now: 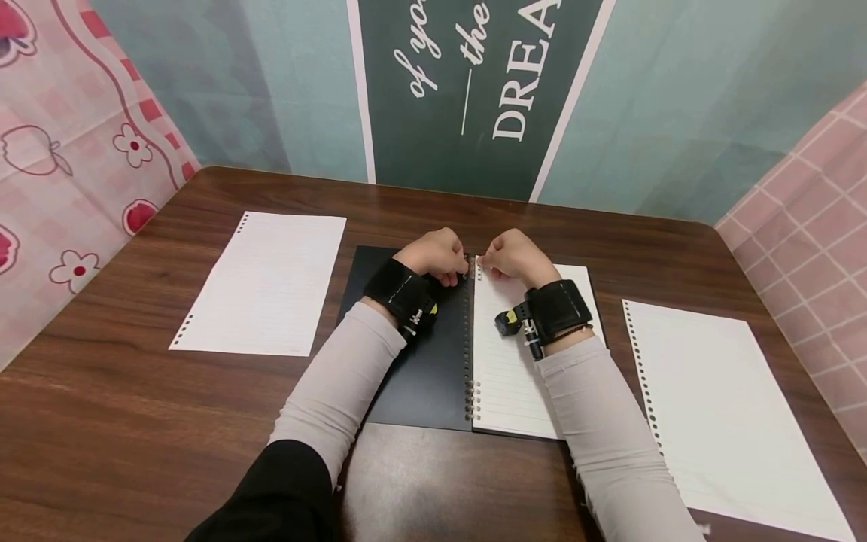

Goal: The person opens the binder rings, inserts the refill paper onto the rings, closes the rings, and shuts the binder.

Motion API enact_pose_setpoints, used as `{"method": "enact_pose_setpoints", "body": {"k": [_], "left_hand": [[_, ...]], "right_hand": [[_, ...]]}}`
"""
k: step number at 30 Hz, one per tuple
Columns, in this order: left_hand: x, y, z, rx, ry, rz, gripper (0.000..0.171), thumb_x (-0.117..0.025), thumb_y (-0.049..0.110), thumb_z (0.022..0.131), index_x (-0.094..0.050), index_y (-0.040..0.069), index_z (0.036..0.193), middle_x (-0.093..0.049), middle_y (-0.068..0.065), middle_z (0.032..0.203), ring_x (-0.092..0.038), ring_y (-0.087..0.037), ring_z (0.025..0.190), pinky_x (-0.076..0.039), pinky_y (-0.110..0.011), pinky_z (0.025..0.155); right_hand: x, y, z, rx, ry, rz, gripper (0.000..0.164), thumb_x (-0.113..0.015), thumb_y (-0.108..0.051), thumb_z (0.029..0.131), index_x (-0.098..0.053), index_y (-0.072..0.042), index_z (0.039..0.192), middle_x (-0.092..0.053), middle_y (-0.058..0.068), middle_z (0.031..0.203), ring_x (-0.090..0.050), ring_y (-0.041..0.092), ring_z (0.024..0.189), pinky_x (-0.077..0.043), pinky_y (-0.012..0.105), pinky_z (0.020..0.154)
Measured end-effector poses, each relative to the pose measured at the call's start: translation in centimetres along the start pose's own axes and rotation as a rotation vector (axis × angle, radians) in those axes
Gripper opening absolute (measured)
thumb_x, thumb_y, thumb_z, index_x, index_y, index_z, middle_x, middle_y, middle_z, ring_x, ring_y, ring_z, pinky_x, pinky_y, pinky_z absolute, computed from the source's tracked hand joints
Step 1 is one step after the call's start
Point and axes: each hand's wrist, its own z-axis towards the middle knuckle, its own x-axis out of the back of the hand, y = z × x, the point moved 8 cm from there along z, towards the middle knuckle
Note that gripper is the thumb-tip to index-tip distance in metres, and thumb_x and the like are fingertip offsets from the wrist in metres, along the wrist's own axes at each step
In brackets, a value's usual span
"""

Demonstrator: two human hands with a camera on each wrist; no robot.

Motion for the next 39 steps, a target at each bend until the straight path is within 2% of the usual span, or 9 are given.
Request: {"method": "enact_pose_setpoints", "body": {"k": [9, 18, 22, 26, 32, 39], "left_hand": [[0.0, 0.2, -0.3, -0.011, -0.005, -0.031, 0.020, -0.058, 0.008, 0.095, -0.064, 0.001, 0.077, -0.061, -0.002, 0.060, -0.059, -0.011, 0.054, -0.048, -0.023, 0.055], [-0.1, 0.8, -0.7, -0.009, -0.015, 0.043, 0.022, -0.057, 0.014, 0.098, -0.067, -0.001, 0.085, -0.063, -0.003, 0.063, -0.061, -0.012, 0.054, -0.053, -0.026, 0.061], [0.0, 1.0, -0.9, -0.004, -0.018, 0.079, 0.024, -0.057, 0.017, 0.099, -0.067, -0.001, 0.087, -0.063, -0.003, 0.063, -0.060, -0.013, 0.054, -0.050, -0.025, 0.058], [0.2, 1.1, -0.9, 0.005, -0.018, 0.109, 0.026, -0.058, 0.021, 0.099, -0.068, 0.001, 0.086, -0.064, -0.004, 0.063, -0.061, -0.014, 0.055, -0.043, -0.024, 0.052], [0.4, 1.5, -1.2, -0.004, -0.031, 0.143, 0.027, -0.059, 0.024, 0.099, -0.070, 0.001, 0.090, -0.067, -0.006, 0.068, -0.065, -0.017, 0.060, -0.042, -0.024, 0.051], [0.3, 2.0, -1.7, -0.033, -0.068, 0.168, 0.026, -0.058, 0.024, 0.100, -0.071, 0.001, 0.096, -0.071, -0.010, 0.076, -0.068, -0.021, 0.067, -0.042, -0.025, 0.054]], "right_hand": [[0.0, 0.0, -0.3, -0.003, 0.007, -0.002, 0.024, -0.060, -0.016, 0.098, -0.060, -0.001, 0.080, -0.053, 0.000, 0.061, -0.044, 0.014, 0.058, -0.035, 0.027, 0.057], [0.0, -0.1, -0.7, 0.005, 0.014, 0.003, 0.021, -0.059, -0.016, 0.099, -0.062, 0.000, 0.085, -0.055, 0.002, 0.063, -0.048, 0.015, 0.062, -0.040, 0.027, 0.061], [0.1, -0.1, -0.8, 0.005, 0.007, 0.004, 0.021, -0.059, -0.016, 0.099, -0.062, 0.000, 0.086, -0.055, 0.002, 0.063, -0.049, 0.015, 0.062, -0.042, 0.028, 0.062], [0.2, -0.1, -0.8, 0.003, -0.005, -0.007, 0.027, -0.058, -0.019, 0.100, -0.061, -0.001, 0.080, -0.055, 0.001, 0.061, -0.047, 0.015, 0.058, -0.040, 0.028, 0.060], [0.4, -0.2, -1.0, -0.005, -0.030, -0.016, 0.034, -0.057, -0.022, 0.100, -0.061, -0.003, 0.072, -0.056, 0.001, 0.059, -0.046, 0.014, 0.054, -0.036, 0.026, 0.055], [0.6, -0.8, -1.7, 0.013, -0.069, -0.058, 0.033, -0.057, -0.024, 0.101, -0.066, 0.001, 0.082, -0.059, 0.000, 0.060, -0.052, 0.016, 0.059, -0.035, 0.027, 0.056]]}}
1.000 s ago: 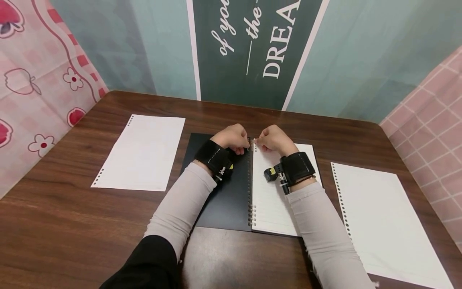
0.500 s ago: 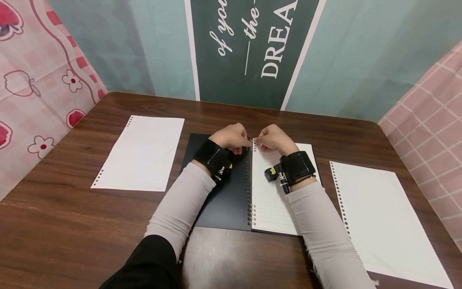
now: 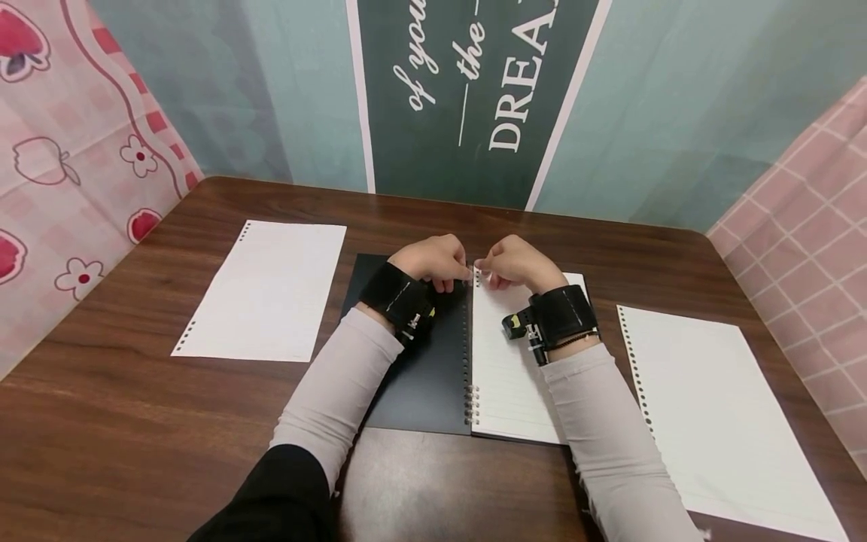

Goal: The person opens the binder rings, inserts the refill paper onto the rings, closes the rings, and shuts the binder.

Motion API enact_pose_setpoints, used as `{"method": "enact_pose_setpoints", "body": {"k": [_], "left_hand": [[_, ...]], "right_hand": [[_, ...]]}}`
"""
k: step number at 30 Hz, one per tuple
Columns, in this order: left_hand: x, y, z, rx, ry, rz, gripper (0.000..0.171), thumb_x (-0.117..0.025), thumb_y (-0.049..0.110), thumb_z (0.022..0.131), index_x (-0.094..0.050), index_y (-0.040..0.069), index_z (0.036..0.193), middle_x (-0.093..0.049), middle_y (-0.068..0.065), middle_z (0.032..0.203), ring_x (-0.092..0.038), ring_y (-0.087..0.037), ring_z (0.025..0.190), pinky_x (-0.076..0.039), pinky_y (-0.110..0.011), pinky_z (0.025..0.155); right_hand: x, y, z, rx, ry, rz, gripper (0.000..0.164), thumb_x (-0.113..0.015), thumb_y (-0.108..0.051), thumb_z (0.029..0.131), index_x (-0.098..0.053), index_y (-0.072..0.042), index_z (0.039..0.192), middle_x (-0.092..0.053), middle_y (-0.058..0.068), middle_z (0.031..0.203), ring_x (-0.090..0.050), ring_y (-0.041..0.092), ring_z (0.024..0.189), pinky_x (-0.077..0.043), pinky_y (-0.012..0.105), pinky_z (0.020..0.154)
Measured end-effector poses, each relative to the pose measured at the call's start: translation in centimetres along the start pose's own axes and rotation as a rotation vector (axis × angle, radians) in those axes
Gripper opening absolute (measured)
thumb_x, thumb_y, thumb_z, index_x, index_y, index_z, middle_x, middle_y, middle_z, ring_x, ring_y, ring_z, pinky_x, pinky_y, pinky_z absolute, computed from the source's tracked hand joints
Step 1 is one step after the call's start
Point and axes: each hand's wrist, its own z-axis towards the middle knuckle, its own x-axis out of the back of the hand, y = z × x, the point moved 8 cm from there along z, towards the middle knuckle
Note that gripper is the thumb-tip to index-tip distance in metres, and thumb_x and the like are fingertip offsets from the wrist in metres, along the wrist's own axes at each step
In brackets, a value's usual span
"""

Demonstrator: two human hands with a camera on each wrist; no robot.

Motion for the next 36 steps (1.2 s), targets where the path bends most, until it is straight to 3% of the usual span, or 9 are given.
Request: {"method": "enact_pose_setpoints", "body": {"k": [11, 19, 29, 36], "left_hand": [[-0.2, 0.5, -0.4, -0.026, -0.043, 0.040, 0.026, -0.055, 0.024, 0.101, -0.071, 0.003, 0.101, -0.073, -0.014, 0.086, -0.071, -0.026, 0.078, -0.046, -0.028, 0.060], [0.1, 1.1, -0.9, -0.031, -0.049, 0.052, 0.026, -0.057, 0.023, 0.101, -0.071, 0.000, 0.102, -0.072, -0.016, 0.088, -0.070, -0.027, 0.078, -0.057, -0.036, 0.079], [0.1, 1.9, -1.3, -0.067, -0.057, 0.071, 0.026, -0.056, 0.020, 0.101, -0.069, -0.002, 0.100, -0.069, -0.012, 0.084, -0.070, -0.028, 0.082, -0.057, -0.034, 0.077], [0.1, 2.3, -1.5, -0.046, -0.063, 0.078, 0.026, -0.055, 0.021, 0.100, -0.070, 0.002, 0.107, -0.068, -0.009, 0.082, -0.070, -0.027, 0.081, -0.054, -0.030, 0.073]], "right_hand": [[0.1, -1.1, -1.1, 0.015, -0.023, -0.103, 0.031, -0.055, -0.025, 0.101, -0.069, 0.001, 0.091, -0.065, 0.002, 0.065, -0.067, 0.022, 0.080, -0.042, 0.033, 0.069], [0.0, -1.3, -1.2, 0.029, -0.029, -0.109, 0.031, -0.055, -0.024, 0.101, -0.069, 0.001, 0.091, -0.067, 0.004, 0.067, -0.069, 0.025, 0.082, -0.040, 0.032, 0.066], [0.3, -1.9, -1.8, 0.032, -0.044, -0.123, 0.034, -0.054, -0.027, 0.101, -0.069, 0.002, 0.091, -0.071, 0.008, 0.075, -0.070, 0.029, 0.088, -0.045, 0.034, 0.072], [0.5, -2.2, -2.1, 0.040, -0.041, -0.107, 0.034, -0.054, -0.025, 0.102, -0.070, 0.004, 0.096, -0.071, 0.012, 0.078, -0.068, 0.032, 0.089, -0.051, 0.044, 0.082]]}}
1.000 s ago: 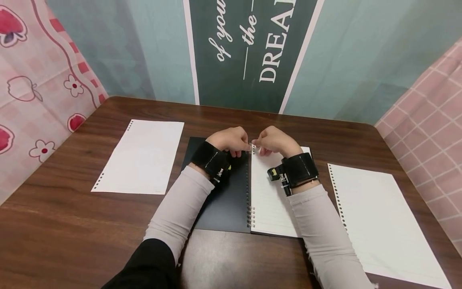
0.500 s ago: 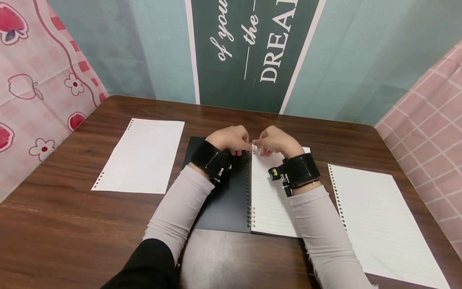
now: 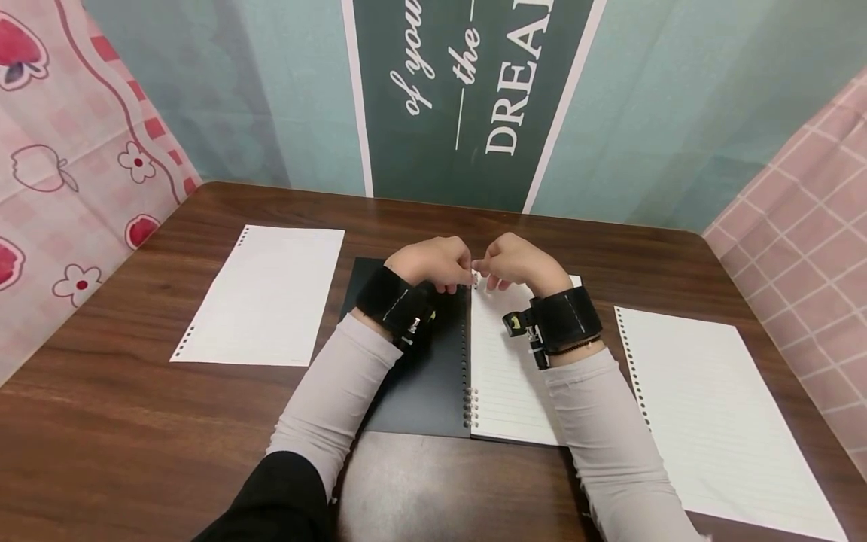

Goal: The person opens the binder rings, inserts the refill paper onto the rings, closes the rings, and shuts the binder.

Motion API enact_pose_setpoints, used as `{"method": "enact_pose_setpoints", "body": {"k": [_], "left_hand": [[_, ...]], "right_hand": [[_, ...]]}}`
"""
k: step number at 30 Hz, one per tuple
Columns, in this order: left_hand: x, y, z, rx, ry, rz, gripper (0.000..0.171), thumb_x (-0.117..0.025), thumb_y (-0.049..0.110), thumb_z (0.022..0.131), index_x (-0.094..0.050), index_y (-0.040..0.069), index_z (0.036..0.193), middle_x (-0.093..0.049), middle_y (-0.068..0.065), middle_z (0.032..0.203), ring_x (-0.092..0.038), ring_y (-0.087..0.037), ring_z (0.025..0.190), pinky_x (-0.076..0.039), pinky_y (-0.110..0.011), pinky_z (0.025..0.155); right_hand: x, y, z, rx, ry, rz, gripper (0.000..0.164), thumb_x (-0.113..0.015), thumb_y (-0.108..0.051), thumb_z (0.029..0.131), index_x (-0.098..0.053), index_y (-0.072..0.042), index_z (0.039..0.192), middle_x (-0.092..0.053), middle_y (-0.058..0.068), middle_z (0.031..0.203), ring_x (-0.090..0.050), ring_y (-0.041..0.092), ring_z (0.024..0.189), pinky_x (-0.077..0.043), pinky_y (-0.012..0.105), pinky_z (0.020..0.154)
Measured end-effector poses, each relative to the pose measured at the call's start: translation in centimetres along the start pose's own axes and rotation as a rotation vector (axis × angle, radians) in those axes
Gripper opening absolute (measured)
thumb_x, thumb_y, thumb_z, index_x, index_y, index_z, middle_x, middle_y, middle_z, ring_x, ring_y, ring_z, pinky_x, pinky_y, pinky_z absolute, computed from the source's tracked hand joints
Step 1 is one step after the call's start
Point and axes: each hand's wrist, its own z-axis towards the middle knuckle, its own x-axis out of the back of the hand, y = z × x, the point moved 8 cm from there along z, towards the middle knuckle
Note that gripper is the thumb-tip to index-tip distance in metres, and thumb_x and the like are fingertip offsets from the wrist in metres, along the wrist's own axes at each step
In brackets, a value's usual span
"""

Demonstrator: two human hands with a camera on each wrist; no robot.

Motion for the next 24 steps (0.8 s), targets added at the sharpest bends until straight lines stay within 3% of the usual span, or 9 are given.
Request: {"method": "enact_pose_setpoints", "body": {"k": [8, 24], "left_hand": [[0.1, 0.4, -0.3, -0.006, 0.007, 0.027, 0.025, -0.055, 0.021, 0.101, -0.070, 0.002, 0.105, -0.066, -0.008, 0.080, -0.066, -0.023, 0.074, -0.050, -0.027, 0.068], [-1.2, 1.0, -0.7, -0.018, -0.047, 0.082, 0.025, -0.054, 0.021, 0.100, -0.070, 0.002, 0.105, -0.068, -0.011, 0.086, -0.062, -0.020, 0.072, -0.047, -0.026, 0.065]], "right_hand": [[0.3, -0.2, -0.3, -0.005, 0.015, -0.010, 0.032, -0.053, -0.023, 0.102, -0.070, 0.004, 0.101, -0.071, 0.014, 0.082, -0.067, 0.032, 0.088, -0.051, 0.049, 0.090], [-0.7, -0.1, -1.4, 0.025, 0.007, -0.066, 0.029, -0.054, -0.021, 0.101, -0.069, 0.004, 0.100, -0.073, 0.018, 0.086, -0.064, 0.029, 0.081, -0.051, 0.044, 0.081]]}}
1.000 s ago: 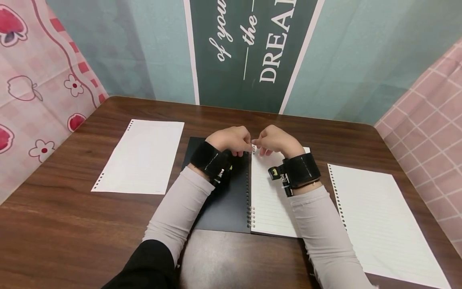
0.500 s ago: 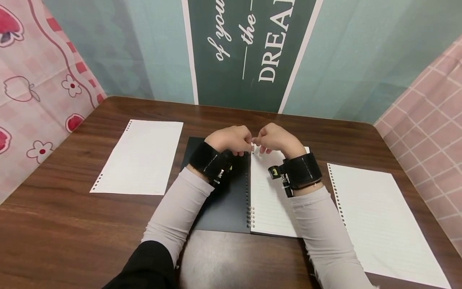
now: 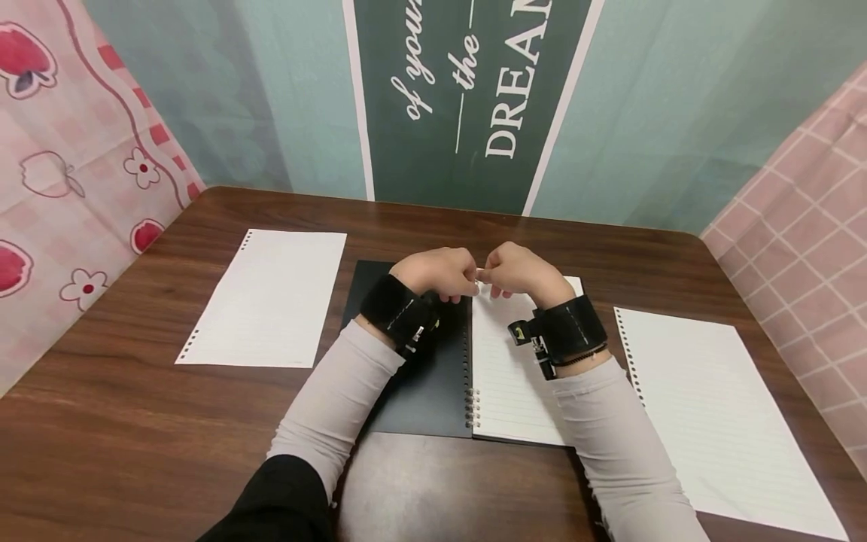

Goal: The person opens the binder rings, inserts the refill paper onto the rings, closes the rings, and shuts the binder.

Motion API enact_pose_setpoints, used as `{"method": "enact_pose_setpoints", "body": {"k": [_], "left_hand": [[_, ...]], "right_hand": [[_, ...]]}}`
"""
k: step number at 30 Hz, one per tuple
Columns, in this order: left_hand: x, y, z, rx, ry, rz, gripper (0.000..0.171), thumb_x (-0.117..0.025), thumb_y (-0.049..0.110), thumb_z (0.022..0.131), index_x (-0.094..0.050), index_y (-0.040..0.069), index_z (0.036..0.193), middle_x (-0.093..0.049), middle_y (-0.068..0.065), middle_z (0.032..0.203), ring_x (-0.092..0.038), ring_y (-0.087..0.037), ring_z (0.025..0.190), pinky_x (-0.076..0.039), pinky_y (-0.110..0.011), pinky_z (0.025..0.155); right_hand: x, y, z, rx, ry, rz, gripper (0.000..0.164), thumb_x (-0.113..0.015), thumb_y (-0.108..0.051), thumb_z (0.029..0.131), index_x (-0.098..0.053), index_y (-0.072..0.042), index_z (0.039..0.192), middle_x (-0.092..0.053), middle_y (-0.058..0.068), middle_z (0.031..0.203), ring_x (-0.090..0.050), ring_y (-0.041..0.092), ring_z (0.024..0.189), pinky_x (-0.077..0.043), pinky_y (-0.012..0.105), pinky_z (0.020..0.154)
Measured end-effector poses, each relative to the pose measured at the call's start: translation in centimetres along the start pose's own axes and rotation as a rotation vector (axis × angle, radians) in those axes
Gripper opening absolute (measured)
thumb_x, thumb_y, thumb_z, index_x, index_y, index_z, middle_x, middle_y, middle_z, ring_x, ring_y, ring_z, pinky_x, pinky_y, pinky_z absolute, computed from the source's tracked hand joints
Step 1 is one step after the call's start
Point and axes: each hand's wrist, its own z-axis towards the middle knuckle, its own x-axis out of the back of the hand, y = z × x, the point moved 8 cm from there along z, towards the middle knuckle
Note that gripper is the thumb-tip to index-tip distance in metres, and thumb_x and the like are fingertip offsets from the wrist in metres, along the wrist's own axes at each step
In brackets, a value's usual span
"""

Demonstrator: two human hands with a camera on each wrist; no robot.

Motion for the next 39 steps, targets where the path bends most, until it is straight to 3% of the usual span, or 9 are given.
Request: {"method": "enact_pose_setpoints", "body": {"k": [16, 27, 34, 39], "left_hand": [[-0.6, 0.5, -0.2, -0.031, -0.009, -0.009, 0.022, -0.056, 0.019, 0.100, -0.070, 0.002, 0.104, -0.068, -0.012, 0.087, -0.065, -0.022, 0.075, -0.052, -0.028, 0.070], [-0.2, 0.6, -2.1, -0.090, -0.019, -0.040, 0.024, -0.054, 0.016, 0.101, -0.068, -0.002, 0.097, -0.066, -0.010, 0.083, -0.066, -0.026, 0.077, -0.053, -0.031, 0.073], [0.0, 0.9, -3.4, -0.103, 0.002, -0.021, 0.020, -0.054, 0.016, 0.101, -0.067, 0.001, 0.096, -0.062, -0.005, 0.077, -0.055, -0.015, 0.066, -0.046, -0.026, 0.067], [-0.1, 1.0, -4.2, -0.096, 0.018, 0.033, 0.020, -0.056, 0.018, 0.100, -0.068, 0.002, 0.099, -0.063, -0.002, 0.079, -0.055, -0.012, 0.069, -0.044, -0.026, 0.066]], "right_hand": [[-0.9, 0.3, -0.5, 0.021, -0.005, -0.047, 0.028, -0.052, -0.019, 0.101, -0.069, 0.003, 0.106, -0.074, 0.017, 0.085, -0.065, 0.026, 0.077, -0.048, 0.034, 0.072], [-1.4, 0.0, -1.0, 0.014, -0.007, -0.069, 0.030, -0.056, -0.025, 0.100, -0.069, 0.001, 0.102, -0.073, 0.014, 0.080, -0.064, 0.023, 0.073, -0.045, 0.029, 0.065], [-1.5, 0.0, -1.5, 0.027, 0.002, -0.102, 0.029, -0.056, -0.025, 0.100, -0.070, 0.001, 0.099, -0.073, 0.012, 0.078, -0.061, 0.020, 0.070, -0.043, 0.029, 0.063], [-1.7, 0.0, -1.9, 0.022, -0.002, -0.115, 0.028, -0.057, -0.025, 0.099, -0.070, 0.000, 0.101, -0.072, 0.012, 0.077, -0.060, 0.019, 0.070, -0.044, 0.030, 0.064]]}}
